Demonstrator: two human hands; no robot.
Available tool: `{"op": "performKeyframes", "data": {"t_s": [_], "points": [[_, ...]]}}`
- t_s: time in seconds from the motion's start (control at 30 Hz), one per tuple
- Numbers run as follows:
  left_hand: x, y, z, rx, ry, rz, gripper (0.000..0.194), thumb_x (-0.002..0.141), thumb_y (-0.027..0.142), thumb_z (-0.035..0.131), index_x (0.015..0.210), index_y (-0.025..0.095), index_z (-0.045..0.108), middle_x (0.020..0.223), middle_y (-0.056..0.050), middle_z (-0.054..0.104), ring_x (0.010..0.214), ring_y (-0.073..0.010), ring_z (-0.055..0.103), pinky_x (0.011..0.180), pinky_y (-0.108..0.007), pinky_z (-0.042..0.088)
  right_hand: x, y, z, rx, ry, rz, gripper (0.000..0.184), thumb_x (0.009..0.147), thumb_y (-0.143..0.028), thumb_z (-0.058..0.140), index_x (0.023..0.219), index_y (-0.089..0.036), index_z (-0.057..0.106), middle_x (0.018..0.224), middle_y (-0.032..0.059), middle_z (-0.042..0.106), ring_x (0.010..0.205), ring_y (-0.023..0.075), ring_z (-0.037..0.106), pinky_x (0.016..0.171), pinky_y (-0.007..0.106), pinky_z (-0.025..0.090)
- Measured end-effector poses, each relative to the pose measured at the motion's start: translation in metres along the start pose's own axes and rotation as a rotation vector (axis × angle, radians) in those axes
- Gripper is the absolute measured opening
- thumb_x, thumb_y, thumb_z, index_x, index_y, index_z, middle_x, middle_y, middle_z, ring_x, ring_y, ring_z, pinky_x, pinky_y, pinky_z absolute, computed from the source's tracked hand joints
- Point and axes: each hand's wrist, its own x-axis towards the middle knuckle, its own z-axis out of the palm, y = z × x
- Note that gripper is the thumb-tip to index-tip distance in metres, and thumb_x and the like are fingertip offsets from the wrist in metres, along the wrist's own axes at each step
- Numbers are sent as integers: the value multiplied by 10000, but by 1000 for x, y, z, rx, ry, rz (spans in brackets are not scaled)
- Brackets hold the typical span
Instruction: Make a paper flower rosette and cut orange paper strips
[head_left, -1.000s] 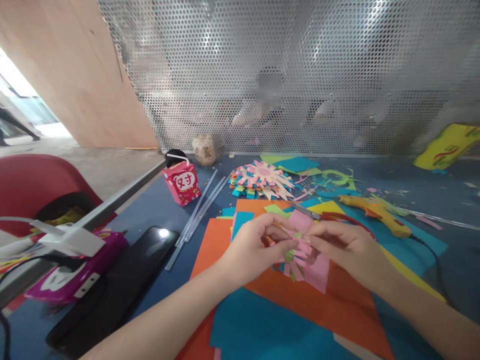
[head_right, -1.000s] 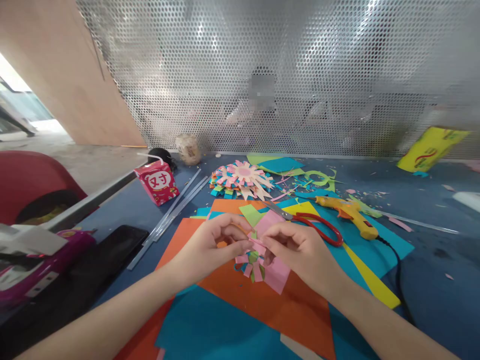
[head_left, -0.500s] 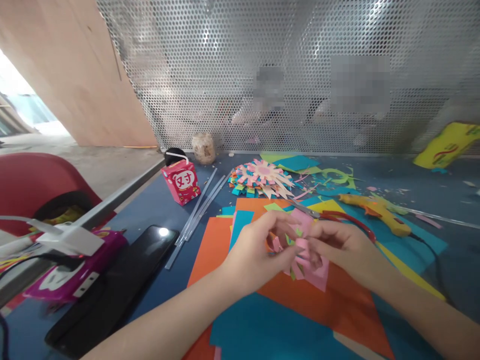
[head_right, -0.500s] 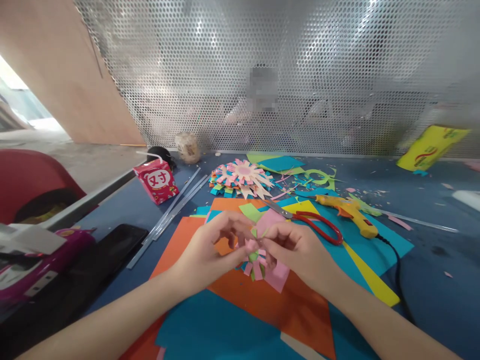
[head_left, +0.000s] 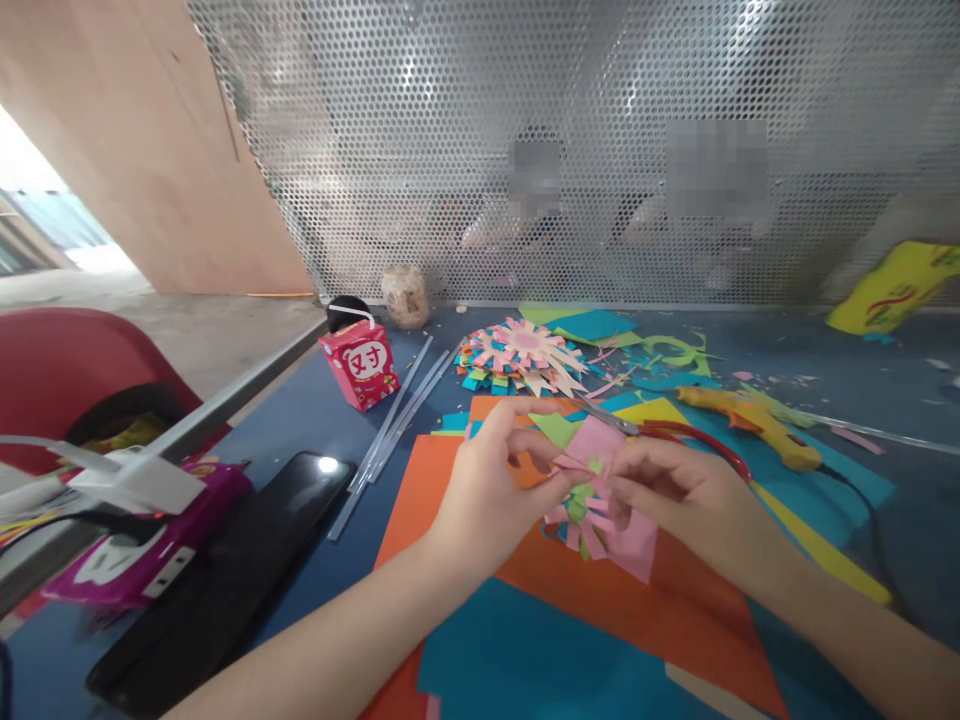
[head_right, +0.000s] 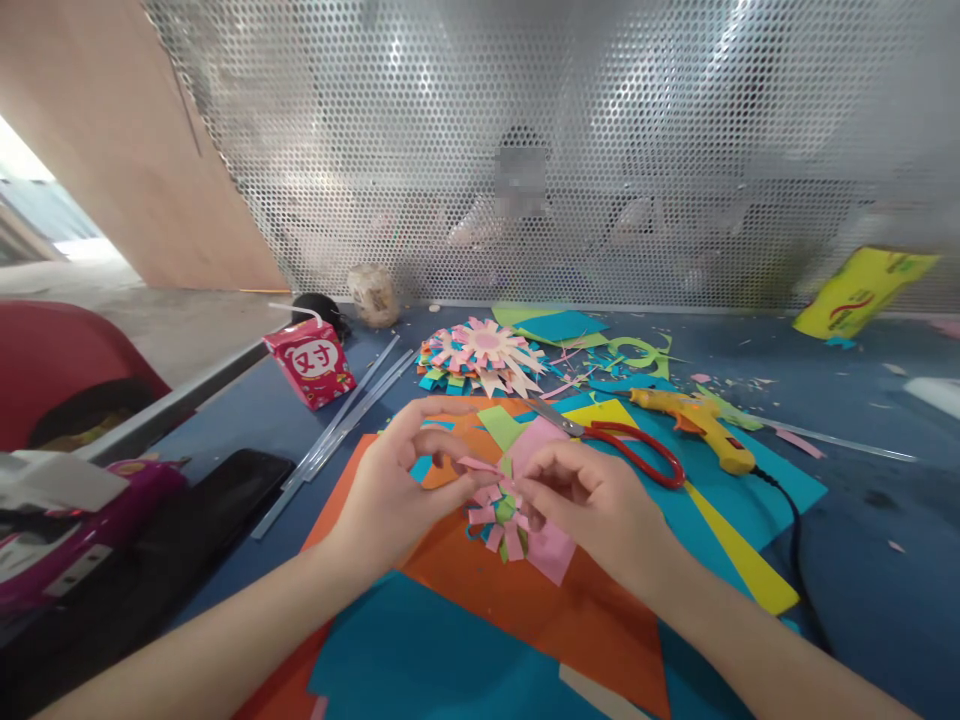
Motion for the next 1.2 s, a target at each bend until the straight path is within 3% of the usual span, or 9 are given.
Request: {"op": "performKeyframes", "data": {"t_s": [0.1,0.2,0.37,0.5,0.7,0.87,1.0,1.1,1.2], "points": [[-1,-3,-4,336,103,353,416,731,175,663,1075,258,444,738,49,700,824,-167,646,771,-323,432,-1,2,1,-192,57,-38,174,781,-283,539,619,-220,558,565,-27,613,527,119,594,521,221,489],[-1,-5,-6,545,152,618,436,745,126,638,1097,229,401,748,48,708,816,-164,645,738,-314,417,-4,3,2,-376,138,-151,164,787,-279,533,652,-234,616,619,-23,663,564,131,615,522,227,489],[-1,-5,-5,562,107,803,292,739,83,626,946,192,452,770,20,712,681,-132,636,688,-304,392,-6,-3,7,-335,88,-208,122,757,-247,565,771,-252,685,770,-14,734,680,153,674,602,230,540],[-4,-2,-4,565,9,733,161,765,117,620,862,183,510,789,14,709,725,-122,640,705,-297,378,-7,-5,7,-282,63,-156,128,768,-272,557,756,-251,683,731,-15,726,686,159,679,592,227,545],[-7,-2,-3,513,-96,604,115,789,176,608,833,206,506,799,12,700,809,-166,639,713,-333,376,-9,-4,5,-224,32,-184,167,771,-269,583,893,-266,696,826,-12,738,737,153,680,627,221,549],[-9,-4,-1,367,-19,431,317,728,150,657,905,244,412,718,34,639,878,-199,613,762,-369,400,-9,-5,6,-160,-8,-120,147,788,-256,556,841,-265,693,741,-17,730,700,145,677,624,215,550],[-9,-5,1,312,69,326,420,670,175,705,937,252,389,815,6,589,806,-186,593,717,-354,430,-8,-7,8,41,-30,-43,129,782,-269,569,819,-246,690,672,-14,703,585,137,655,586,237,558],[-9,-4,2,271,47,279,496,663,192,719,1010,262,371,816,19,574,781,-160,573,694,-318,445,-10,-9,10,129,26,7,106,768,-278,590,782,-237,686,628,-23,671,532,124,630,568,238,553],[-9,-2,3,229,3,237,503,681,186,707,1044,266,368,790,38,577,818,-147,581,713,-290,447,-11,-10,10,128,-6,1,129,781,-241,563,730,-249,682,593,-41,659,524,106,622,561,206,539]]}}
